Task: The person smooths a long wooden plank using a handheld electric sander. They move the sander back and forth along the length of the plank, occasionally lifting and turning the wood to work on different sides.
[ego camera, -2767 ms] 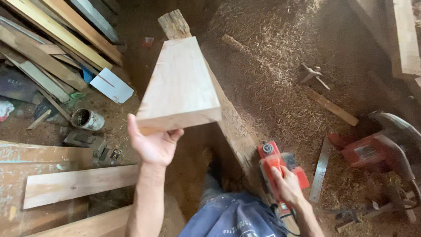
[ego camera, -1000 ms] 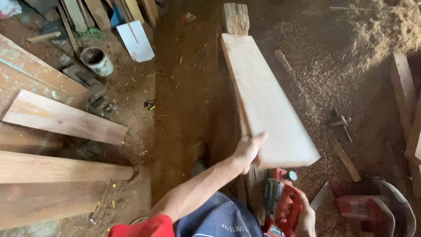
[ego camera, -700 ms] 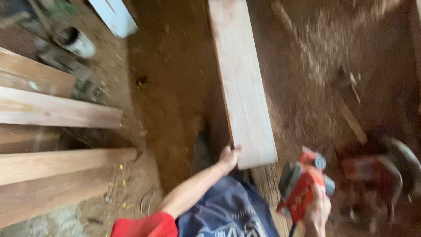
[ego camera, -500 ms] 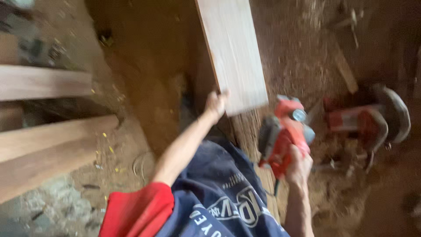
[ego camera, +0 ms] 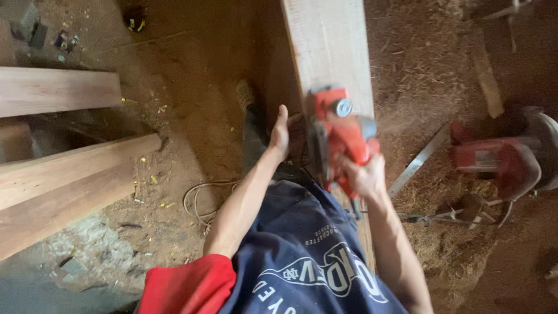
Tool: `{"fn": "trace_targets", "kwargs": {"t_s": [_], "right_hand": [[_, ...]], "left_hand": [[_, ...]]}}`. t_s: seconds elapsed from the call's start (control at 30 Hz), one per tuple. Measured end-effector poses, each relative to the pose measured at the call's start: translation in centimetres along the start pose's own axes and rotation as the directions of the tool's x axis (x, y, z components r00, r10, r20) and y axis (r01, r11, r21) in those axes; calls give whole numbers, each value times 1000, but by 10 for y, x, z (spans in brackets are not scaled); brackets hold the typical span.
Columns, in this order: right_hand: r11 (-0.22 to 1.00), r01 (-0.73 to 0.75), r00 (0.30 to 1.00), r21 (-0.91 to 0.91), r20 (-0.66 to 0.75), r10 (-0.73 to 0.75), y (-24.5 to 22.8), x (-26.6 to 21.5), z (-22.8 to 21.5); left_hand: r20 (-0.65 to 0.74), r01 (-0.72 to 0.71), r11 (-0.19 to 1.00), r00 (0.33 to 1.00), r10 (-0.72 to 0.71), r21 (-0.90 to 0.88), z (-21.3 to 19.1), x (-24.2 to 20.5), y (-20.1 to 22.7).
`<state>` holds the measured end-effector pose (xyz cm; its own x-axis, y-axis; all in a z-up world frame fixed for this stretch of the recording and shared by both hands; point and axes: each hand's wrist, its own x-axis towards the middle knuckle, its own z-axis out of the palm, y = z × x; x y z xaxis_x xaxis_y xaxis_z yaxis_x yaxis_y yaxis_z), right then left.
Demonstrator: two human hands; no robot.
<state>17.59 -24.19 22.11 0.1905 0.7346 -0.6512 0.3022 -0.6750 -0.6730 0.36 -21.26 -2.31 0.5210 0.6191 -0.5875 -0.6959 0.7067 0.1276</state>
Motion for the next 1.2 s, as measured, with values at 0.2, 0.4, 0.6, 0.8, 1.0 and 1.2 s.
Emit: {"fn": "trace_targets", "kwargs": {"t_s": [0.2, 0.4, 0.6, 0.8, 1.0, 1.2], "right_hand": [[606, 656, 687, -450, 25, -726, -94, 145, 15], [157, 576, 417, -802, 123, -901, -109, 203, 24], [912, 383, 922, -146, -6, -388, -38, 62, 21], [970, 188, 978, -152, -59, -199, 35, -43, 21], [905, 240, 943, -350, -140, -303, 13, 8, 31], [733, 562, 745, -383, -150, -650, -66, 118, 40]], "left_hand": [[-154, 36, 959, 988, 8, 281, -11, -1, -2], [-128, 43, 951, 992, -4, 305, -11, -10, -8], [-103, 32, 965, 995, -5, 259, -16, -16, -7], [-119, 95, 994, 989, -87, 62, -11, -17, 2], [-63, 124, 992, 990, -124, -3, -25, -12, 1], [-276, -111, 865, 921, 275, 490, -13, -14, 38]]}}
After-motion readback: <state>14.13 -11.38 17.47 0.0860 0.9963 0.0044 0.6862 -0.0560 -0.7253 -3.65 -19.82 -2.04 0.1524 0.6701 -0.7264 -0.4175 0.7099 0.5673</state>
